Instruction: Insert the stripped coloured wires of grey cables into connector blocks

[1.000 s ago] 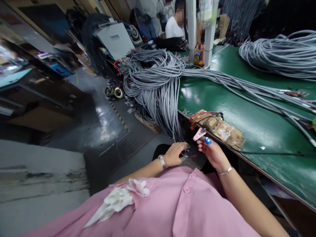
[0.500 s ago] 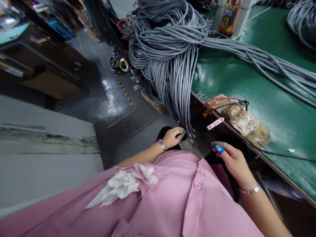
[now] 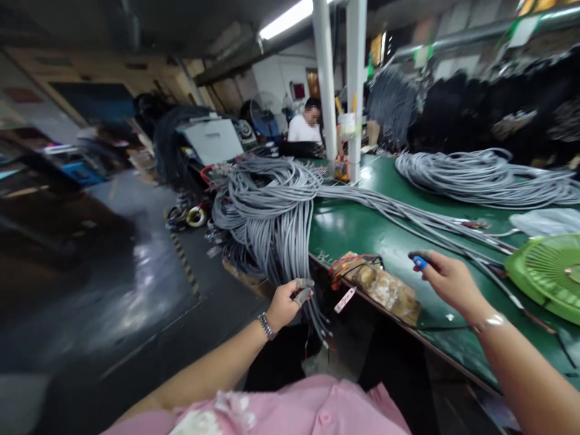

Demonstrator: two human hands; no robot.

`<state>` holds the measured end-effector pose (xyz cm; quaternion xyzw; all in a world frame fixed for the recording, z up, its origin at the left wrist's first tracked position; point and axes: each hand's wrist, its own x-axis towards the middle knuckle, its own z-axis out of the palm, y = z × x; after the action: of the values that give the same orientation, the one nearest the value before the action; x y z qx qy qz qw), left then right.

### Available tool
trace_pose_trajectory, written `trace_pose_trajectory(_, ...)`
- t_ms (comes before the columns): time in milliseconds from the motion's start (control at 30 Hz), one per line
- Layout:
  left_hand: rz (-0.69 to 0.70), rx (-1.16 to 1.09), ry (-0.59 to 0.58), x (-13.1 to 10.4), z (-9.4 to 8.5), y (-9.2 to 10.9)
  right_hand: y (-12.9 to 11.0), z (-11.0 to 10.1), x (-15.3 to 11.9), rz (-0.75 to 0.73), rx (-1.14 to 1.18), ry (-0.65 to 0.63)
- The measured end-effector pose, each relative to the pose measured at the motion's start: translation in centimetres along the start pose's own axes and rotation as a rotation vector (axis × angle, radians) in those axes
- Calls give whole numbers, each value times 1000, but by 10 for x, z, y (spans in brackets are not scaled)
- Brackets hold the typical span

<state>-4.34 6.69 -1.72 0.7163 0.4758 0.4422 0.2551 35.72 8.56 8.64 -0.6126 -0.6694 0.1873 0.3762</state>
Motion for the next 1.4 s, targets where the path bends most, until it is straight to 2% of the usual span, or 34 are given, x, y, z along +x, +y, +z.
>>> trace_pose_trajectory(100, 102, -30, -59, 40, 10, 24, 32, 1, 29, 47, -40, -9)
trace_pose_trajectory(200, 230, 67, -137, 84, 23, 40, 62, 10, 36, 87, -30, -2)
trace_pose_trajectory(367, 365, 438, -254, 174, 45, 43, 85, 19, 34, 7, -53, -118)
trace_pose_trajectory(433, 311, 643, -273, 212, 53, 40, 87, 18, 37, 12, -46, -128)
trace_pose_trajectory(567, 241, 759, -261, 280, 70, 30, 88, 12, 43, 47, 18, -95)
trace_pose_trajectory(667, 174, 844, -245, 319, 80, 20, 91, 10, 45, 65, 58, -67)
trace_pose_trajectory(800, 93, 947, -214, 362, 84, 7, 99, 12, 47, 86, 96, -68)
trace_pose_trajectory(900, 43, 1014, -190, 384, 83, -1, 105, 14, 51, 107, 104, -76)
trace_pose_trajectory(1000, 0, 1067, -206, 396, 83, -6, 105, 14, 52, 136, 116, -52)
trace_pose_trajectory(1133, -76, 1130, -331, 399, 86, -8, 100, 15, 49, 113, 195, -11)
trace_pose_trajectory(1200, -69, 1150, -387, 399, 86, -7, 99, 15, 49, 133, 236, 7)
trace_pose_trajectory(1300, -52, 1171, -482, 390, 74, -7, 101, 15, 48, 178, 273, 26)
trace_pose_trajectory(1400, -33, 1178, -590, 373, 45, -9, 102, 15, 47, 196, 308, 30)
